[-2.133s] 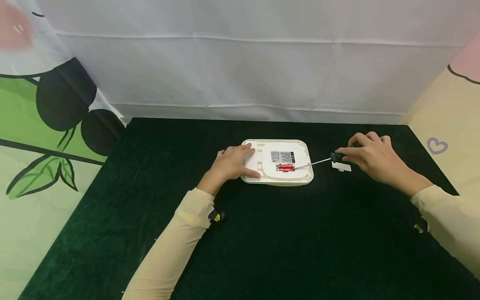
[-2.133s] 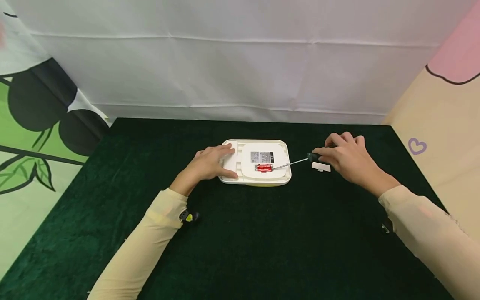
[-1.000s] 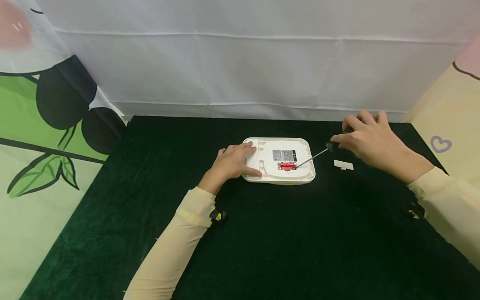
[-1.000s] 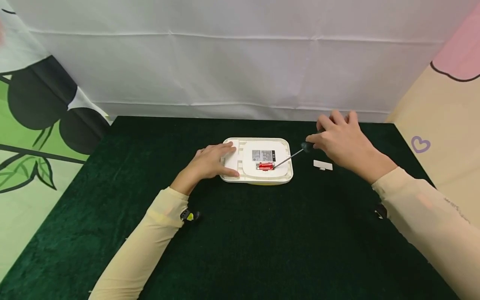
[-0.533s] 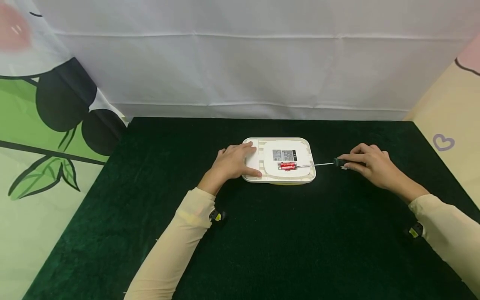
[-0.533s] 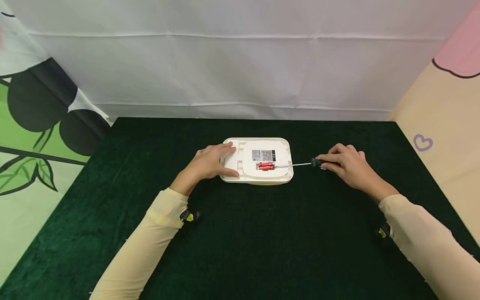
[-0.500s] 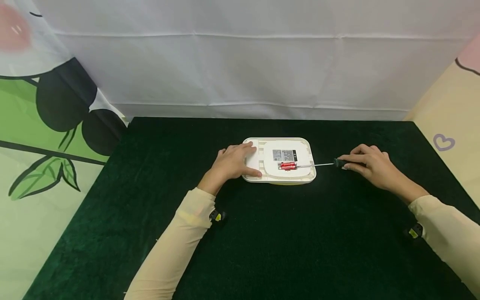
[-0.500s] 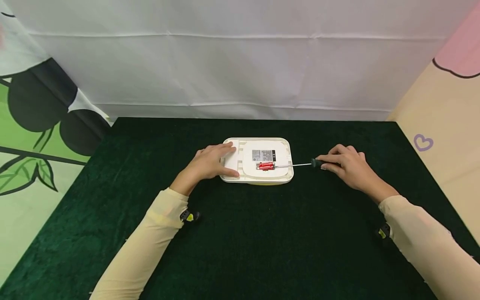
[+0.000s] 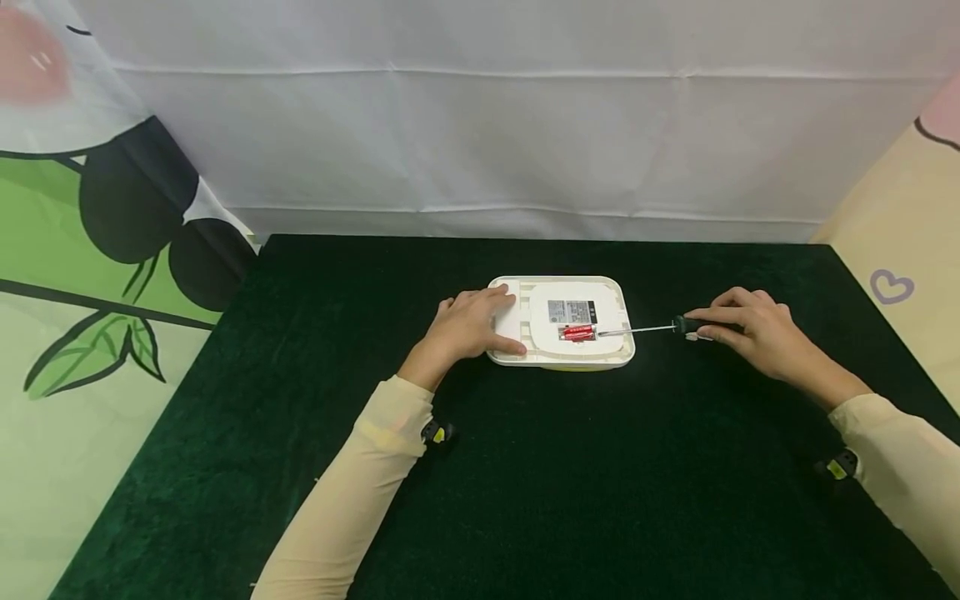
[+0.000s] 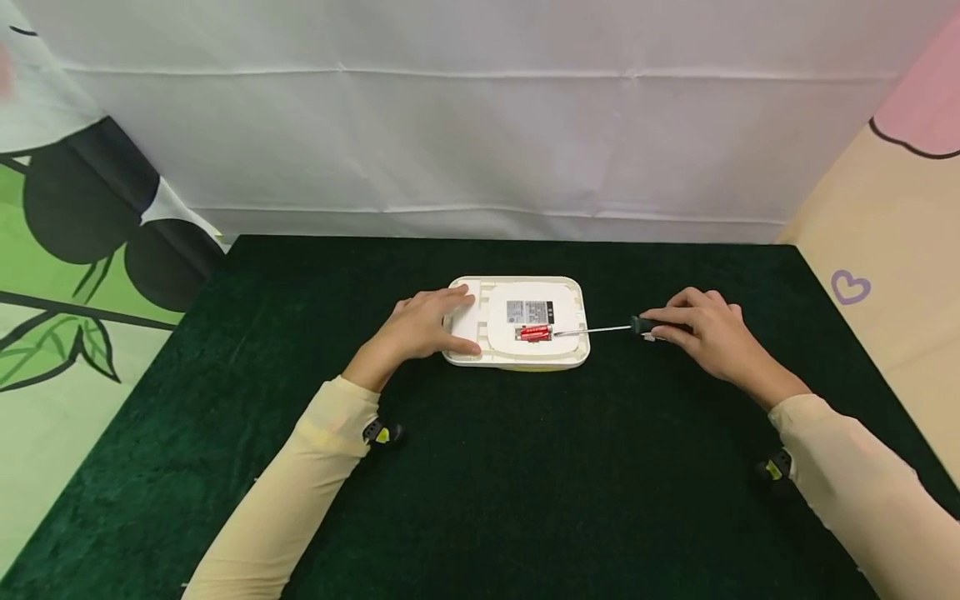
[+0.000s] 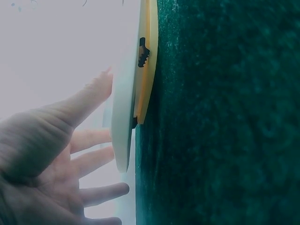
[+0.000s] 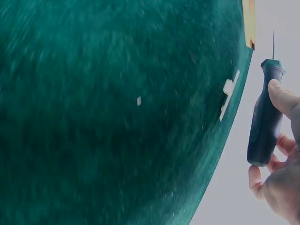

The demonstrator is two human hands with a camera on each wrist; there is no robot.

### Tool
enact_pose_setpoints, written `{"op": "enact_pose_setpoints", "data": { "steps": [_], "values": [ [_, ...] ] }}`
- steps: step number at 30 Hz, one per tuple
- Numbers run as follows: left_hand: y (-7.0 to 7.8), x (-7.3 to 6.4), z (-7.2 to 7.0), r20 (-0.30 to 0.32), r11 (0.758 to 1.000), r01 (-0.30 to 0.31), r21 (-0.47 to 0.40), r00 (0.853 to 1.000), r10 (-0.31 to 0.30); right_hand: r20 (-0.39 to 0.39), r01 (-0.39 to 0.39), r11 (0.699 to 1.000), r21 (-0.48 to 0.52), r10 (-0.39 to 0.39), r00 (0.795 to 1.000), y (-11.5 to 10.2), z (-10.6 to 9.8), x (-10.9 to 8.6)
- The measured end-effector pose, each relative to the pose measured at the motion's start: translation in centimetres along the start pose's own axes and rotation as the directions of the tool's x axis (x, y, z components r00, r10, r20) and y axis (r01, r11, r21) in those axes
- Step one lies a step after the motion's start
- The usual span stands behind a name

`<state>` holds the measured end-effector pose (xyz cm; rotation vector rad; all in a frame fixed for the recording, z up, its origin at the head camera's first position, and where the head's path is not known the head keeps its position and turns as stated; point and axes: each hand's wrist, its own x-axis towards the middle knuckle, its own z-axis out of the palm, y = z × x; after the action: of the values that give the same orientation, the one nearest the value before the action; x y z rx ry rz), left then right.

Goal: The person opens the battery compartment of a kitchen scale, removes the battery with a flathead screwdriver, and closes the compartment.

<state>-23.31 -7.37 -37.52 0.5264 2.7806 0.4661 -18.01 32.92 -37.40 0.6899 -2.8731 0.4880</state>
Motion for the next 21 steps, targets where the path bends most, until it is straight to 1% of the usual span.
{"op": "enact_pose_setpoints", "data": {
  "steps": [2, 4, 7, 10, 14, 17, 21],
  "values": [
    [0.0, 0.0, 0.0, 0.001, 1.0, 0.001, -0.001, 1.0, -0.001, -0.013, -0.036, 0.999, 0.015, 0.036, 0.999, 0.4, -0.5, -0.4],
    [0.0, 0.0, 0.0, 0.002, 1.0, 0.0, 0.0, 1.0, 0.0, -0.029, -0.088, 0.996, 0.025, 0.089, 0.996, 1.1, -1.0, -0.9],
    [-0.1, 0.1, 0.0, 0.002, 1.0, -0.001, 0.001, 1.0, 0.001, -0.052, -0.192, 0.981, 0.009, 0.192, 0.98, 2.5, -1.5, -1.8],
    [-0.1, 0.0, 0.0, 0.003, 1.0, 0.0, -0.001, 1.0, 0.0, -0.045, -0.299, 0.954, -0.004, 0.299, 0.953, 3.8, -1.8, -2.6],
    [-0.2, 0.0, 0.1, 0.004, 1.0, 0.004, -0.003, 1.0, -0.004, 0.006, -0.417, 0.909, 0.0, 0.417, 0.909, 5.4, -1.9, -3.5],
    [-0.1, -0.1, 0.1, 0.006, 1.0, 0.006, -0.004, 1.0, -0.006, 0.035, -0.482, 0.876, 0.017, 0.482, 0.876, 6.4, -2.0, -4.1],
    [0.0, -0.2, 0.0, 0.006, 1.0, 0.007, -0.006, 1.0, -0.007, 0.062, -0.544, 0.838, 0.04, 0.542, 0.838, 7.4, -2.2, -4.8]
  ]
}}
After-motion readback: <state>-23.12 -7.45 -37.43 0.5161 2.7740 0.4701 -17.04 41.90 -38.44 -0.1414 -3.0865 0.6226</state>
